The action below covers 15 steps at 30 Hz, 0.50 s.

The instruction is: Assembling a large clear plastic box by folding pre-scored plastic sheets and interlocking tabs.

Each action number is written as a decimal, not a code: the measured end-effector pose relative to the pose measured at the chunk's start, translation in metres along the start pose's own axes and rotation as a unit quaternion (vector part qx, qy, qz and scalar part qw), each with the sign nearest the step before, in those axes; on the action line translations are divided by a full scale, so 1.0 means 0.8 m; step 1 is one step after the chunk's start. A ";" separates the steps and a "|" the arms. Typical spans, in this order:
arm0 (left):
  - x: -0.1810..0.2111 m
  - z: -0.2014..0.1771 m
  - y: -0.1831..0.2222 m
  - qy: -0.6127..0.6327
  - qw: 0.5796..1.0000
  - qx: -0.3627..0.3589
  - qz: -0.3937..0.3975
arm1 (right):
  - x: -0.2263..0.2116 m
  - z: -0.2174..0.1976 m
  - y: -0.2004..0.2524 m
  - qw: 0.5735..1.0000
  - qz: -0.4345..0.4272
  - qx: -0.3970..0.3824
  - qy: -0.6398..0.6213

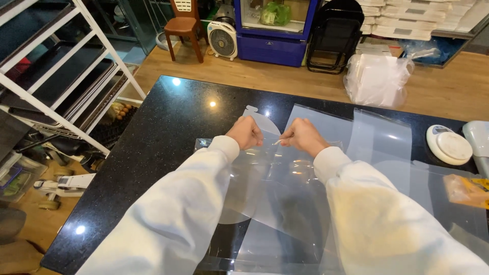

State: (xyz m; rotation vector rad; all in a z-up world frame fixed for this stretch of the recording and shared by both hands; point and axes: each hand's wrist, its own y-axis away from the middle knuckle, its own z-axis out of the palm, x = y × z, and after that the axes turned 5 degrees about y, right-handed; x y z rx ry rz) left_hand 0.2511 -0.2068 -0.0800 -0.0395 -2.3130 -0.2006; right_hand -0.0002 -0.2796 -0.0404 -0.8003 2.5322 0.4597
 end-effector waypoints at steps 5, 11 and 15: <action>0.002 0.004 0.005 0.009 1.000 0.013 -0.001 | -0.004 -0.001 0.004 1.000 0.007 0.001 0.005; 0.034 -0.041 0.065 0.040 0.999 -0.015 0.015 | -0.017 -0.015 0.016 1.000 -0.005 0.000 -0.012; 0.039 -0.036 0.072 0.015 1.000 0.005 -0.007 | -0.007 -0.012 0.013 1.000 0.001 -0.016 -0.009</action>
